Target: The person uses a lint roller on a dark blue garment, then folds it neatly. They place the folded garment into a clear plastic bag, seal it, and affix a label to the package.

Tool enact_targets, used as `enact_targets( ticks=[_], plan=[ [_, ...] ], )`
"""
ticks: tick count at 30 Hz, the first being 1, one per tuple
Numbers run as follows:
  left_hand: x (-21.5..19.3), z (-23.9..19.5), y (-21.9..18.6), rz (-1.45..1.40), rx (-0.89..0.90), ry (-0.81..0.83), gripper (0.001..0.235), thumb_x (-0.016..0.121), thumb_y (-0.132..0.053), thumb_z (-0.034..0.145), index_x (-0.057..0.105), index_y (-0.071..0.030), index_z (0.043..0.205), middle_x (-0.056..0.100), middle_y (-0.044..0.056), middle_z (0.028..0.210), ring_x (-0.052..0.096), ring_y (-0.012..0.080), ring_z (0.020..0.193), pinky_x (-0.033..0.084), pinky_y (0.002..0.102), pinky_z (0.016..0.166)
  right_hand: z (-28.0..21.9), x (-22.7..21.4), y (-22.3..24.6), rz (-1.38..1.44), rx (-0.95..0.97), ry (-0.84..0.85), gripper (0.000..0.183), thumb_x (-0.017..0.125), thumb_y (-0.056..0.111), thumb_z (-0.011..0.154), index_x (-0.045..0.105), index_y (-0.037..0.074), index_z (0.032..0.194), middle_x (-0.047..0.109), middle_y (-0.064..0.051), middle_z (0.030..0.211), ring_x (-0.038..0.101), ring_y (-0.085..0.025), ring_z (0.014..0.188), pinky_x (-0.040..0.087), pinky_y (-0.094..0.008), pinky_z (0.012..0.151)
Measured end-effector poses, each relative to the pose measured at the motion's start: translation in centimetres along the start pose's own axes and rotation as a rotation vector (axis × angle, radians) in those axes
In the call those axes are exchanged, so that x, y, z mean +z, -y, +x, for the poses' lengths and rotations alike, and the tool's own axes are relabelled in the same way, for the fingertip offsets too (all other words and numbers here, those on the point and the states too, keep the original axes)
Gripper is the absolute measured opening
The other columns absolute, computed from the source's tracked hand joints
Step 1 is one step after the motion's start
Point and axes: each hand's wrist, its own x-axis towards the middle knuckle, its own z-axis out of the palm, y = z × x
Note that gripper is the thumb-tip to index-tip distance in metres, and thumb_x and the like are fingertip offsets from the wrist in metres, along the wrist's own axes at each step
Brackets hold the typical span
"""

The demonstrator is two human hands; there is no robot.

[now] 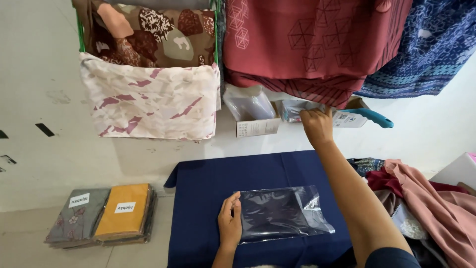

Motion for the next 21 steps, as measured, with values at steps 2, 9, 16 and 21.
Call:
enact_targets(
  ticks=[2,9,16,21],
  plan=[
    [0.0,0.0,-0.1,0.000,-0.007,-0.006,0.051,0.045,-0.048,0.099,0.070,-0.014,0.128,0.073,0.002,0.128,0.066,0.0170,0.124,0.051,0.031,0.105,0.0,-0.5,0.1,0.039,0.027,-0.020,0.033,0.076,-0.007,0.073,0.057,0.018,0.069,0.051,0.002,0.056,0.056,-0.020,0.056,0.044,-0.043,0.090],
    [0.2,0.2,0.7,0.002,0.047,-0.021,0.043,0.047,-0.039,0.101,0.073,-0.012,0.124,0.074,0.003,0.122,0.069,0.0168,0.118,0.052,0.030,0.102,-0.2,-4.9,1.1,0.240,0.206,-0.224,0.012,0.075,0.002,0.104,0.073,0.009,0.093,0.071,-0.004,0.081,0.067,-0.023,0.078,0.037,-0.044,0.112],
    [0.6,0.5,2.2,0.059,0.209,-0.041,0.039,0.049,-0.033,0.103,0.072,-0.008,0.121,0.074,0.008,0.118,0.070,0.0206,0.110,0.051,0.031,0.098,-12.7,-12.4,2.0,0.185,0.238,-0.135,0.013,0.070,0.014,0.107,0.079,0.023,0.107,0.048,-0.003,0.075,0.043,-0.027,0.066,0.035,-0.044,0.078],
    [0.8,0.5,2.4,0.118,0.312,-0.035,0.035,0.048,-0.028,0.105,0.071,-0.006,0.120,0.073,0.010,0.115,0.069,0.0228,0.108,0.050,0.033,0.098,-26.4,-12.7,1.2,-0.021,0.598,0.299,0.020,0.086,0.025,0.094,0.082,0.042,0.105,0.059,0.011,0.070,0.050,-0.018,0.073,0.026,-0.043,0.094]
  ],
)
